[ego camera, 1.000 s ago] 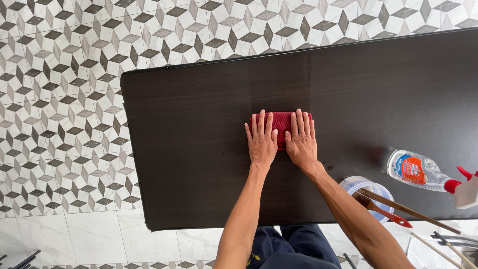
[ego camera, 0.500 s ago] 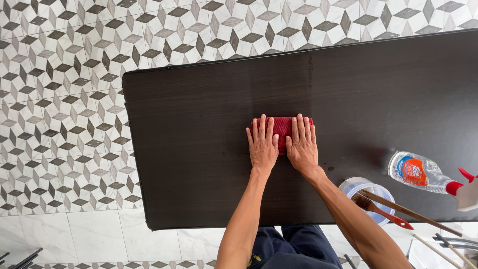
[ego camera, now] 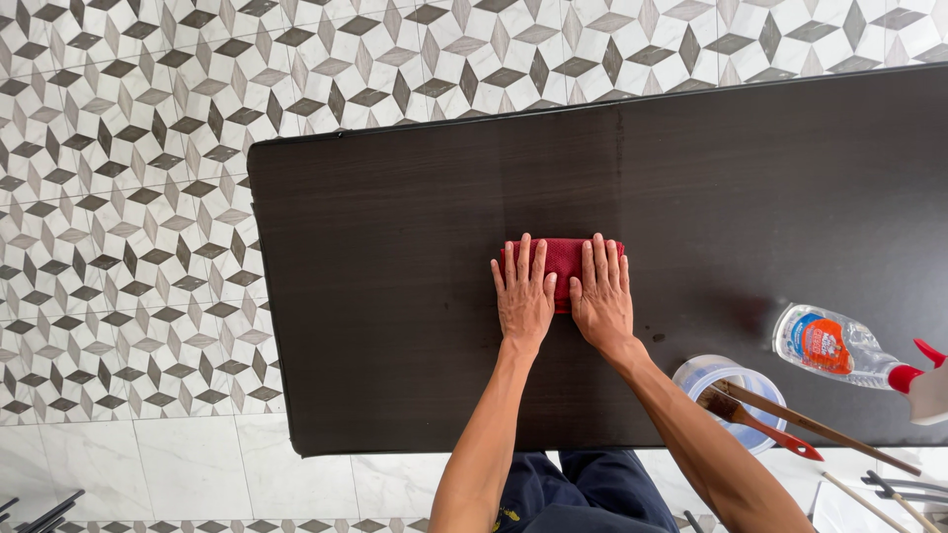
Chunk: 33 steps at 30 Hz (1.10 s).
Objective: The person scrubs a dark tabletop with a small brush, then sprays a red cloth with cleaner and wipes the surface. They continue to scrub and wipe the table repeatedly.
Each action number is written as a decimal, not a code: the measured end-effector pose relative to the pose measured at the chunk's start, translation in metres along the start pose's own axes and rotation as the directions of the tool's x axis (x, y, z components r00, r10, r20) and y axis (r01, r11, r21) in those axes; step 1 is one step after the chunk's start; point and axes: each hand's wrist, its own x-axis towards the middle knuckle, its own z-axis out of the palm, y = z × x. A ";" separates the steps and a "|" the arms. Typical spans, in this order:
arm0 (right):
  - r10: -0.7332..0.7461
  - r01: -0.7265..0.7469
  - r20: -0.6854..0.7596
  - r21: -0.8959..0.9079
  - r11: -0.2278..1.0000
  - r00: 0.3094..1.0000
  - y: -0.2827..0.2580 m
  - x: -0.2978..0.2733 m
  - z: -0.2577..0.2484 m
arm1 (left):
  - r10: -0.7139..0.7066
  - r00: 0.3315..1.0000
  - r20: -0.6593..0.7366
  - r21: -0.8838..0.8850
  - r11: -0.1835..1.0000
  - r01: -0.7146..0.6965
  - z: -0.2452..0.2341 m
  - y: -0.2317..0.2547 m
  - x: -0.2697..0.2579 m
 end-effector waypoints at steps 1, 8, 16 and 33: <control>-0.001 0.001 -0.002 -0.001 1.000 1.000 0.000 -0.001 0.001 | 0.000 1.000 0.000 -0.008 1.000 0.000 0.000 0.000 0.000; -0.033 0.033 -0.014 -0.019 0.999 0.999 0.000 -0.003 -0.002 | 0.005 1.000 0.007 -0.003 1.000 -0.005 -0.010 0.002 -0.005; -0.115 0.166 0.189 -0.288 0.943 0.975 0.003 0.019 -0.050 | 0.138 0.988 0.071 -0.109 0.986 -0.129 -0.058 -0.010 0.018; 0.052 0.011 0.821 -0.070 0.997 0.568 -0.020 0.117 -0.131 | 0.141 0.630 0.764 -0.205 0.978 0.030 -0.117 -0.035 0.091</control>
